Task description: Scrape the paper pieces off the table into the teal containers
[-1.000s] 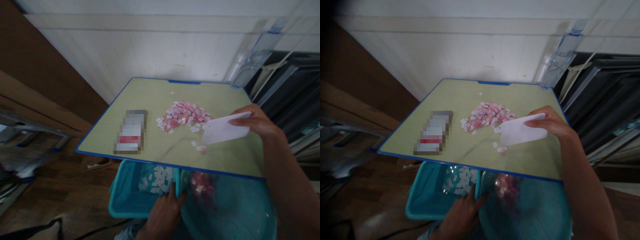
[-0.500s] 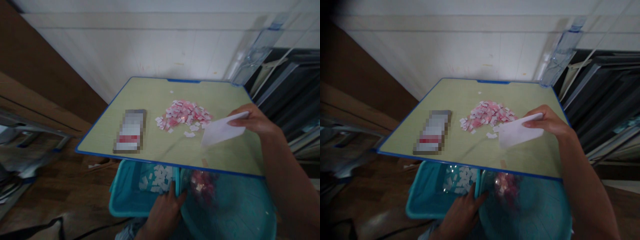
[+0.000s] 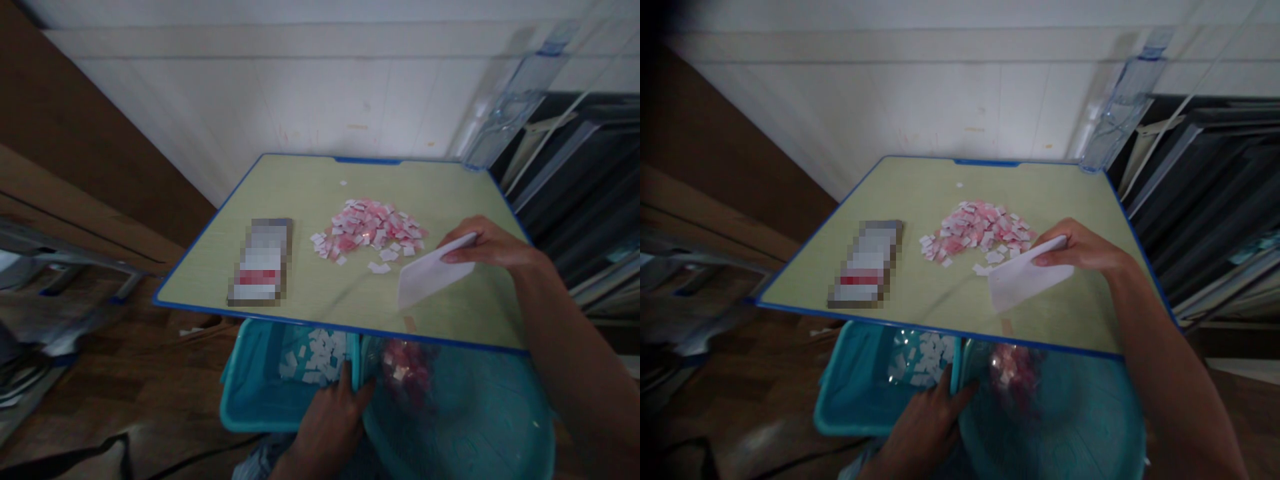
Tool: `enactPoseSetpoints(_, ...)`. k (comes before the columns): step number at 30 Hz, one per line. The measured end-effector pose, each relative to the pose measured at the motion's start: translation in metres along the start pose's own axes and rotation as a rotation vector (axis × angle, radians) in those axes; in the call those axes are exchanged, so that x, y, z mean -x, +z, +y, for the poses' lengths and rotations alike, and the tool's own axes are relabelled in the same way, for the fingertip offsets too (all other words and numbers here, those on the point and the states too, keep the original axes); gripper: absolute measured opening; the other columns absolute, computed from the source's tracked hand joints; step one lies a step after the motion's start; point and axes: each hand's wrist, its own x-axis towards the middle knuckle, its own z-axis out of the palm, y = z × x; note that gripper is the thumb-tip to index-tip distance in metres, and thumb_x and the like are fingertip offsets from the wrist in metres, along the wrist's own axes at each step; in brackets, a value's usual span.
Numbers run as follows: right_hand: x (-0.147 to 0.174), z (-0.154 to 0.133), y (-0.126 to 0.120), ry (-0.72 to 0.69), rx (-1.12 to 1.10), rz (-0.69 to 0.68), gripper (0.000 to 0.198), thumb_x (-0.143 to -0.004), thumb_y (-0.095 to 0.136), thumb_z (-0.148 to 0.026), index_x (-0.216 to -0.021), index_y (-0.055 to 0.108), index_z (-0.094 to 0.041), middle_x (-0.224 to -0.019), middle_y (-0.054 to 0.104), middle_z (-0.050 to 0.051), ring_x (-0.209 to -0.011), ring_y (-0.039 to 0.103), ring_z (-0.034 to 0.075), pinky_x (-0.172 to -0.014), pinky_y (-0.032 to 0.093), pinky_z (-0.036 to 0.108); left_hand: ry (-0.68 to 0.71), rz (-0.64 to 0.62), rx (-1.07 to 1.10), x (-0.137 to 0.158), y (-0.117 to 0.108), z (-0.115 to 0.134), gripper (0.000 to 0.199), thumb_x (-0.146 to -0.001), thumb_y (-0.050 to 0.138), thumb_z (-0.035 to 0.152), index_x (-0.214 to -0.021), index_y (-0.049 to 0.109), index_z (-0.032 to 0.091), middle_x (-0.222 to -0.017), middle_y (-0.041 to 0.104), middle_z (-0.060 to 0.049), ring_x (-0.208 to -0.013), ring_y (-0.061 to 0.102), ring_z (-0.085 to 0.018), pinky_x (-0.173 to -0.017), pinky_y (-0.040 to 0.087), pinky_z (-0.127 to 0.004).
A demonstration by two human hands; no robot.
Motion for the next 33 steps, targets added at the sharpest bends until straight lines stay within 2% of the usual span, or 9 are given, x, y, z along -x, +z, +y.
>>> enactPoseSetpoints(4, 0.0005, 0.0044, -0.0032, -0.021, 0.046, -0.088, 0.027, -0.065, 0.066, -0.035, -0.07, 0.07, -0.009, -0.051, 0.057, 0.002, -0.046, 0.047, 0.008, -0.04, 0.033, 0.016, 0.013, 0.031, -0.01, -0.0004, 0.0016, -0.0014, 0.051, -0.081, 0.041, 0.018, -0.129, 0.032, 0.033, -0.126, 0.036, -0.016, -0.078, 0.06, -0.024, -0.067, 0.046, -0.038)
enactPoseSetpoints(8, 0.0009, 0.0052, -0.0051, -0.07, 0.049, -0.176, 0.027, -0.066, 0.064, -0.034, -0.071, 0.07, -0.008, -0.051, 0.057, 0.001, -0.046, 0.047, 0.008, -0.041, 0.033, 0.016, 0.006, 0.007, -0.011, -0.0004, 0.0003, -0.0009, 0.053, -0.08, 0.042, 0.016, -0.129, 0.032, 0.033, -0.125, 0.038, -0.015, -0.079, 0.06, -0.023, -0.067, 0.046, -0.037)
enactPoseSetpoints(18, 0.0005, 0.006, -0.0071, -0.154, 0.117, -0.172, 0.027, -0.067, 0.062, -0.035, -0.07, 0.071, -0.009, -0.05, 0.058, 0.001, -0.046, 0.048, 0.009, -0.044, 0.035, 0.017, 0.004, 0.042, -0.011, 0.0001, 0.0004, 0.0007, 0.049, -0.082, 0.041, 0.02, -0.128, 0.034, 0.034, -0.126, 0.036, -0.017, -0.078, 0.06, -0.024, -0.067, 0.046, -0.039)
enactPoseSetpoints(25, 0.0019, 0.0033, -0.0083, -0.162, 0.09, -0.256, 0.025, -0.066, 0.063, -0.032, -0.07, 0.071, -0.009, -0.051, 0.059, 0.001, -0.045, 0.049, 0.009, -0.043, 0.034, 0.017, 0.006, 0.057, -0.011, 0.0009, 0.0023, 0.0006, 0.051, -0.081, 0.043, 0.019, -0.128, 0.033, 0.034, -0.124, 0.037, -0.016, -0.077, 0.06, -0.023, -0.066, 0.047, -0.038)
enactPoseSetpoints(28, 0.0036, 0.0025, -0.0075, -0.124, 0.049, -0.176, 0.025, -0.063, 0.066, -0.033, -0.067, 0.07, -0.009, -0.05, 0.059, 0.002, -0.045, 0.049, 0.009, -0.042, 0.034, 0.018, -0.003, 0.056, -0.014, 0.0009, 0.0027, 0.0003, 0.05, -0.081, 0.043, 0.019, -0.128, 0.034, 0.035, -0.125, 0.036, -0.015, -0.077, 0.06, -0.023, -0.067, 0.047, -0.038)
enactPoseSetpoints(33, 0.0024, 0.0064, -0.0029, 0.041, -0.133, 0.247, 0.024, -0.06, 0.07, -0.035, -0.063, 0.066, -0.012, -0.05, 0.056, 0.0, -0.043, 0.045, 0.008, -0.039, 0.032, 0.019, 0.02, 0.078, 0.003, 0.0008, 0.003, -0.0012, 0.047, -0.081, 0.042, 0.02, -0.126, 0.036, 0.034, -0.124, 0.037, -0.015, -0.076, 0.06, -0.022, -0.065, 0.047, -0.037)
